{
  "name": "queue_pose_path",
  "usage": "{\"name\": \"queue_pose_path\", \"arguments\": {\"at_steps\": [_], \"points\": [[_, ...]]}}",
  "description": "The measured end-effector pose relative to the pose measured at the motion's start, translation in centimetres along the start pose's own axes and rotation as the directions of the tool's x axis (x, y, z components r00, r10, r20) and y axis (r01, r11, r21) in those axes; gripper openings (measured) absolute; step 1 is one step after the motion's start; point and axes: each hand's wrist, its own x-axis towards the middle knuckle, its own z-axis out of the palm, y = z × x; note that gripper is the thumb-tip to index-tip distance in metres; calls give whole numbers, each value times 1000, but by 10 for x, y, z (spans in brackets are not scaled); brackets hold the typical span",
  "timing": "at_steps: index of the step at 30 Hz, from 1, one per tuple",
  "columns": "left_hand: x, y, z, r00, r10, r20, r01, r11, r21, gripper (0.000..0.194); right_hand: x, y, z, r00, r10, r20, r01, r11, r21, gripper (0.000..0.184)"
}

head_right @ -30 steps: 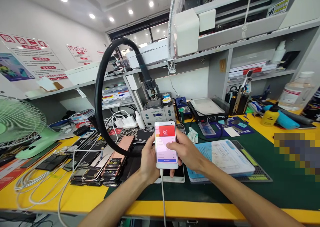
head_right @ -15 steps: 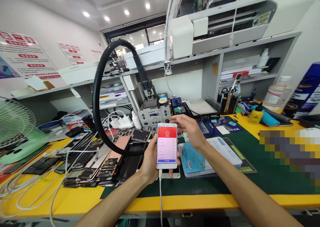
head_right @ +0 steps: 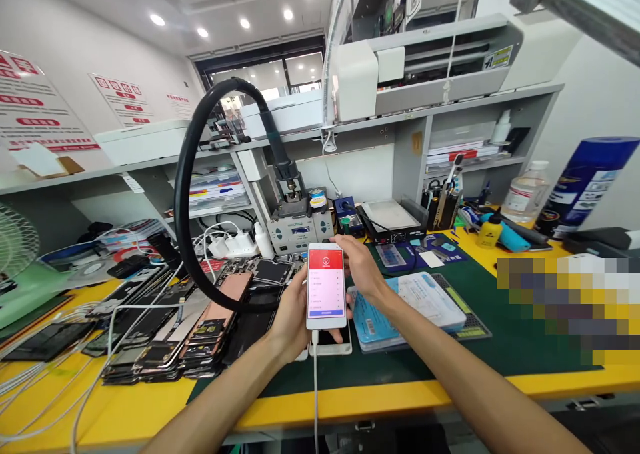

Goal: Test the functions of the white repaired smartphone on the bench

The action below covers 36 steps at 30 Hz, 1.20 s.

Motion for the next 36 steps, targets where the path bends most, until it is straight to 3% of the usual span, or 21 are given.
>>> {"name": "queue_pose_path", "arguments": {"at_steps": [3,7,13,17,27,36], "points": [[0,6,0,1000,8,-11,-8,1000,-27,63,-5,7,-2,991,98,88,-103,993,55,49],[2,13,-4,1000,19,-13,-19,999,-28,61,-11,11,1,977,119,177,-130,990,50,42],[1,20,-8,1000,-15,6,15,997,-72,58,-19,3,4,958,187,218,-202,978,48,33],[-2,27,-6,995,-79,59,86,989,-118,56,-19,-4,1,939,225,262,-248,967,58,34],[-1,32,-8,988,-142,56,149,975,-165,54,-16,-10,-8,870,312,382,-377,920,106,40],[2,34,-7,985,-167,41,170,983,-67,53,-13,-12,-11,847,322,423,-416,897,151,38]]}}
